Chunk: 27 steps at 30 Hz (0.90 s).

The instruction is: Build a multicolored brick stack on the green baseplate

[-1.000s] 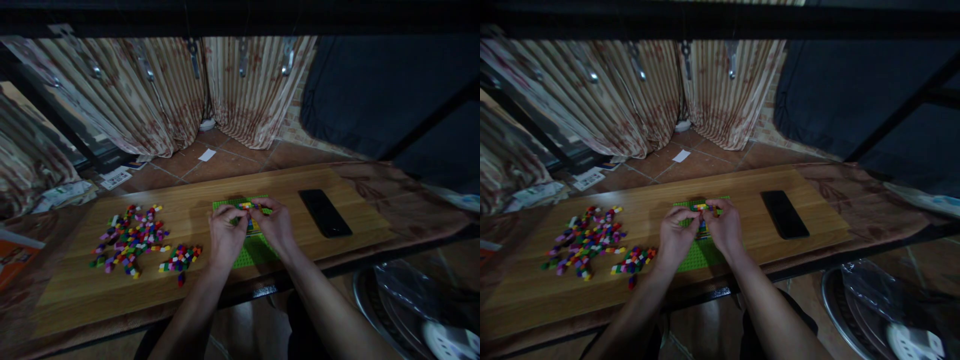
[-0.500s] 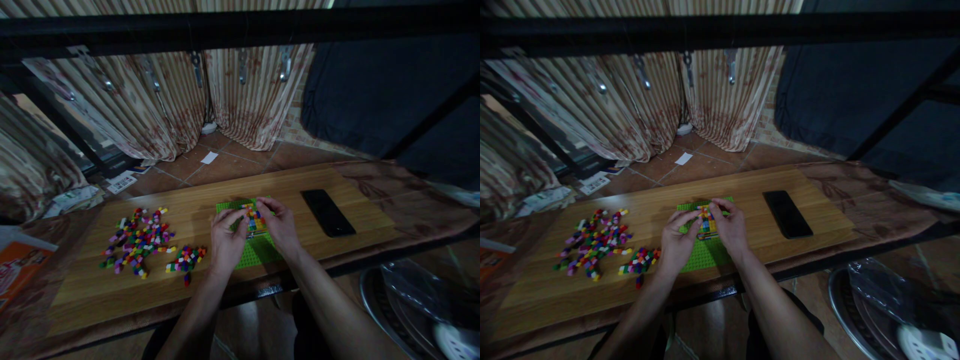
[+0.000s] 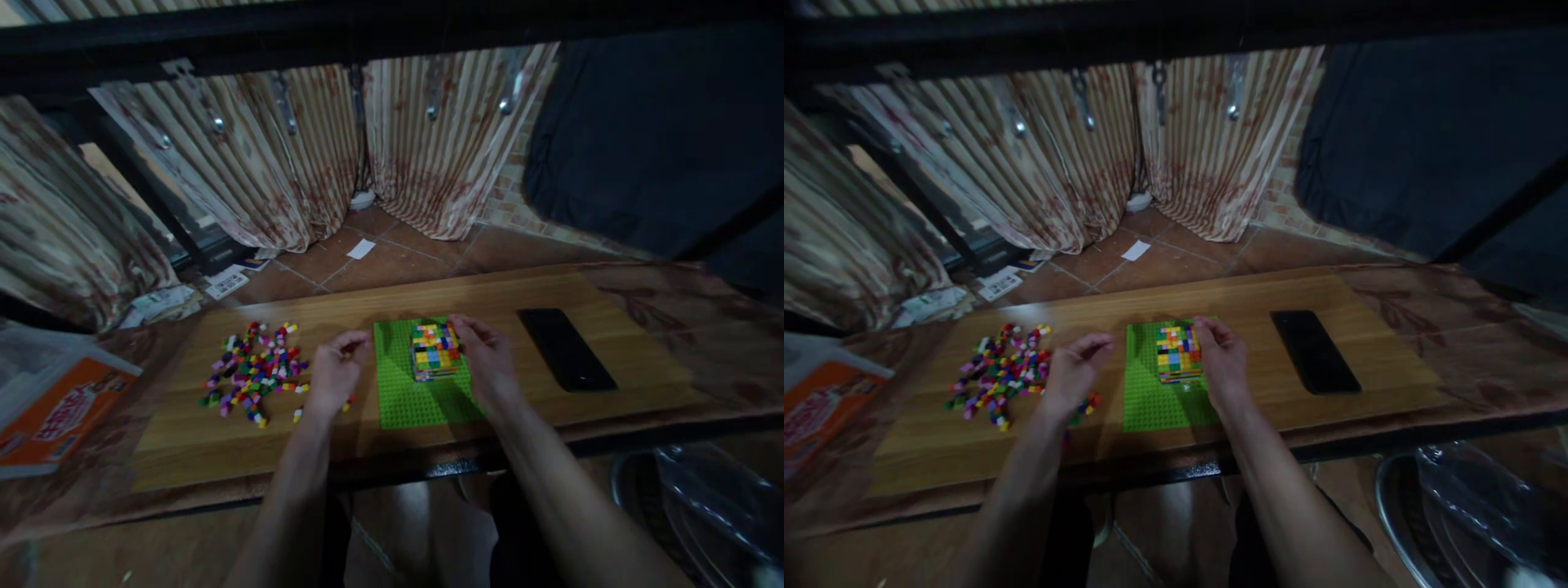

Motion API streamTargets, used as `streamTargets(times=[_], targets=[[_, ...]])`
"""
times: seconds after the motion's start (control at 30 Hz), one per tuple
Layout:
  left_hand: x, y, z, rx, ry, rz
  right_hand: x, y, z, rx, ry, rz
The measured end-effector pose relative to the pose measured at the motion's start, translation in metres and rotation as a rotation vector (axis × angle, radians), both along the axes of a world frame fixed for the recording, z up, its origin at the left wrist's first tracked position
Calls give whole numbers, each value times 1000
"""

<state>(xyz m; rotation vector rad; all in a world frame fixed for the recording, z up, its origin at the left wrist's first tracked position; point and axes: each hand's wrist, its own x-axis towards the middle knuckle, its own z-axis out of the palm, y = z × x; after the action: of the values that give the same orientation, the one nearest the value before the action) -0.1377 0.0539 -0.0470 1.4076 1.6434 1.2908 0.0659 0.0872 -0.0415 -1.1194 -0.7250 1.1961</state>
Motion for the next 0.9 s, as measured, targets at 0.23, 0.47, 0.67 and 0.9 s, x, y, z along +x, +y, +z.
streamTargets(times=[0.23,0.47,0.67,0.9], targets=[[-51,-28,11,-112,244,-262,6,3,-8,29,-96,-24],[-41,-46,21,-72,647,-434,7,3,-9,14,-152,-15],[-32,-44,9,-47,802,-370,7,4,-10,-7,-127,-20],[-29,-39,11,28,734,-370,6,4,-6,-2,-95,-20]])
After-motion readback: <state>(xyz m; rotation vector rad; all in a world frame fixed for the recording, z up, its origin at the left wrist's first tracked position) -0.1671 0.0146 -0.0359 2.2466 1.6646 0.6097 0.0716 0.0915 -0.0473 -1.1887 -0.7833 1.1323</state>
